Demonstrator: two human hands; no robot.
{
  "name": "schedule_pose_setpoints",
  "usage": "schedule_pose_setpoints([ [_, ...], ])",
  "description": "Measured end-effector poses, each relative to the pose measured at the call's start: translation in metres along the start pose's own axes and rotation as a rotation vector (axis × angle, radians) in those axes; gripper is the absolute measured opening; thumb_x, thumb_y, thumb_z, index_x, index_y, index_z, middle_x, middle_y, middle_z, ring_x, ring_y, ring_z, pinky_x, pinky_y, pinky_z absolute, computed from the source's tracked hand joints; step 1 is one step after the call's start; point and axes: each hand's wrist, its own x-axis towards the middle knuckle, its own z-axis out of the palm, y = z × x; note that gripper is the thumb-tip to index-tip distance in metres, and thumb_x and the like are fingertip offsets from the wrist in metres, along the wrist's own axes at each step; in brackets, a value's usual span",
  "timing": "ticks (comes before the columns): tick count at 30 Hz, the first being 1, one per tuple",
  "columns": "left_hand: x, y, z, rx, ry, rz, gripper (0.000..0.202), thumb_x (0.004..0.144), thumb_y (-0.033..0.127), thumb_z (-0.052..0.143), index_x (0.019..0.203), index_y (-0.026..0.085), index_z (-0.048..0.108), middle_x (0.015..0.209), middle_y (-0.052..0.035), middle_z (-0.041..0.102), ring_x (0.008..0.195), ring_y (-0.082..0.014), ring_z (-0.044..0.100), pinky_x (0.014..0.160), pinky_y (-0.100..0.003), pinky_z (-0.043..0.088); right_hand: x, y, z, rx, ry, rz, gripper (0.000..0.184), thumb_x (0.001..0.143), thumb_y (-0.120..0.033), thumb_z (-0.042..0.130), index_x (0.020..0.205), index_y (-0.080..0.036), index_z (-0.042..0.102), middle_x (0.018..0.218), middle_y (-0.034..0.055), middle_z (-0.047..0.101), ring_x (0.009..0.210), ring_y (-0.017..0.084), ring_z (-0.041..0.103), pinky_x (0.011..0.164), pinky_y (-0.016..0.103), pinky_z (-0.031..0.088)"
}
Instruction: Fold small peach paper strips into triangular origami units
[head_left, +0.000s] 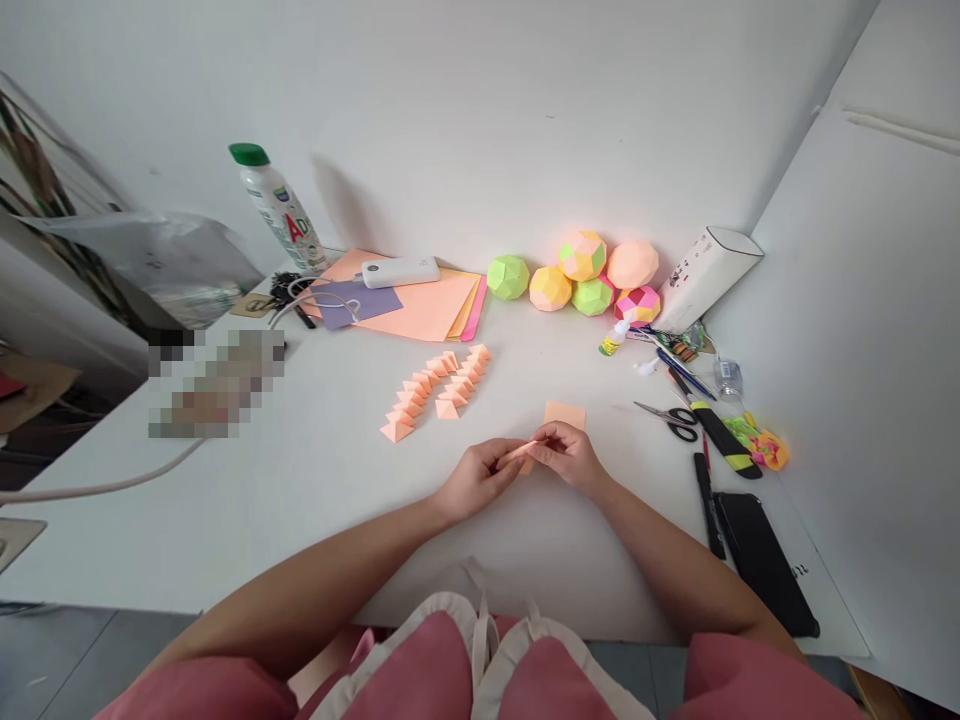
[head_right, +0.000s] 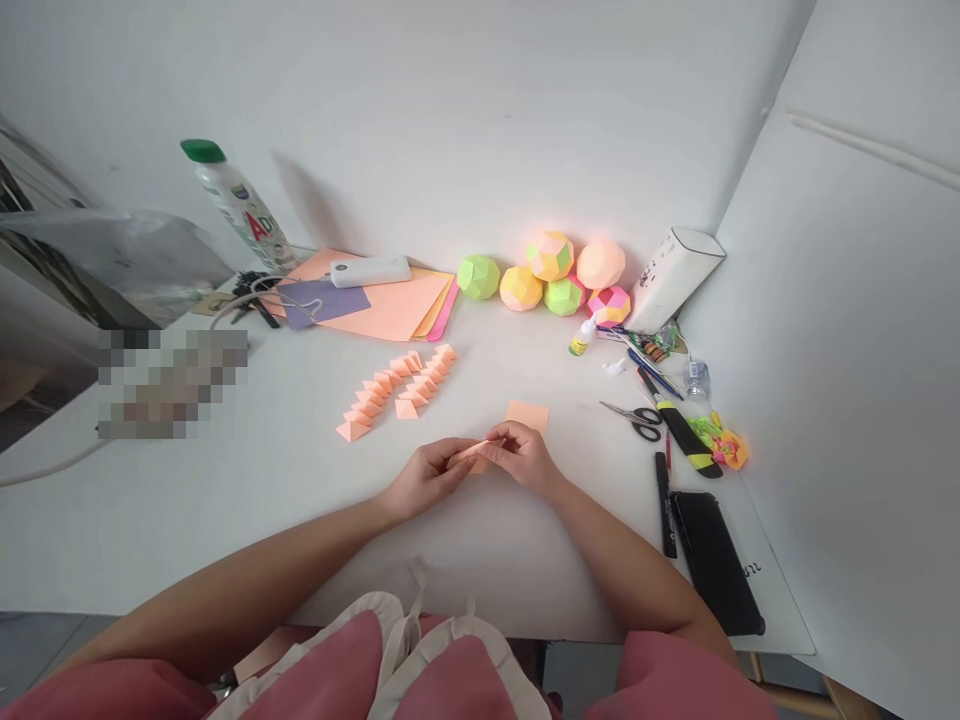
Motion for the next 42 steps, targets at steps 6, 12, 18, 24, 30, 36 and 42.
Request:
schedule_pose_setpoints([
  [6, 0.000, 0.004, -0.001, 0.016, -0.009, 0.001, 0.039, 0.084, 0.040, 0.044, 0.109, 0.014, 0.061, 0.063, 0.0000, 0.052, 0.060, -0.0120, 0.046, 0.055, -0.022, 0.040, 0.000, -0.004, 0.000, 0.019, -0.018, 0.009, 0.019, 0.070, -0.034, 0.069, 0.074, -0.017, 0.060, 0.069, 0.0000, 0.058, 0.064, 0.012, 0.051, 0.060, 0.025, 0.042],
  [12, 0.000, 0.003, -0.001, -0.017, -0.023, -0.007, 0.040, 0.084, 0.041, 0.045, 0.109, 0.015, 0.062, 0.063, 0.0004, 0.049, 0.058, -0.0114, 0.043, 0.053, -0.022, 0.038, 0.001, -0.008, 0.000, 0.022, -0.028, 0.008, 0.020, 0.069, -0.036, 0.069, 0.071, -0.017, 0.061, 0.067, 0.0000, 0.057, 0.062, 0.012, 0.050, 0.059, 0.025, 0.042],
  [18, 0.000, 0.002, -0.001, -0.027, -0.032, 0.002, 0.038, 0.084, 0.041, 0.045, 0.106, 0.016, 0.063, 0.062, 0.0015, 0.045, 0.057, -0.0099, 0.039, 0.053, -0.021, 0.036, 0.002, -0.009, -0.001, 0.007, -0.038, -0.012, 0.020, 0.070, -0.036, 0.069, 0.068, -0.017, 0.061, 0.064, 0.0000, 0.057, 0.060, 0.012, 0.050, 0.058, 0.026, 0.041],
  [24, 0.000, -0.001, 0.000, -0.192, 0.002, -0.126, 0.039, 0.079, 0.045, 0.054, 0.105, 0.016, 0.061, 0.061, 0.0026, 0.048, 0.050, -0.0079, 0.038, 0.046, -0.020, 0.033, 0.001, -0.010, -0.002, -0.013, -0.034, -0.021, 0.020, 0.073, -0.036, 0.066, 0.067, -0.017, 0.062, 0.062, -0.0002, 0.056, 0.059, 0.012, 0.049, 0.056, 0.025, 0.039],
  [30, 0.003, -0.001, -0.004, -0.253, 0.027, -0.188, 0.040, 0.077, 0.046, 0.055, 0.101, 0.015, 0.062, 0.052, 0.0048, 0.042, 0.046, -0.0069, 0.037, 0.043, -0.019, 0.031, -0.002, -0.010, 0.000, -0.031, 0.027, -0.011, 0.024, 0.080, -0.040, 0.056, 0.076, -0.017, 0.061, 0.065, -0.0004, 0.054, 0.057, 0.011, 0.048, 0.056, 0.025, 0.041],
  [36, 0.004, -0.001, -0.005, -0.260, -0.010, -0.204, 0.038, 0.075, 0.045, 0.059, 0.099, 0.016, 0.062, 0.054, 0.0045, 0.046, 0.047, -0.0070, 0.040, 0.045, -0.019, 0.034, -0.002, -0.008, 0.003, -0.136, -0.045, -0.122, 0.019, 0.080, -0.036, 0.058, 0.086, -0.019, 0.063, 0.078, 0.0036, 0.062, 0.070, 0.014, 0.056, 0.063, 0.028, 0.045],
  [42, 0.006, -0.007, -0.003, -0.305, 0.027, -0.204, 0.042, 0.071, 0.047, 0.063, 0.099, 0.015, 0.060, 0.068, -0.0001, 0.055, 0.051, -0.0070, 0.045, 0.046, -0.020, 0.040, 0.001, -0.007, 0.004, -0.162, -0.008, -0.226, 0.014, 0.079, -0.032, 0.059, 0.080, -0.019, 0.064, 0.086, 0.0059, 0.061, 0.077, 0.016, 0.058, 0.065, 0.029, 0.047],
])
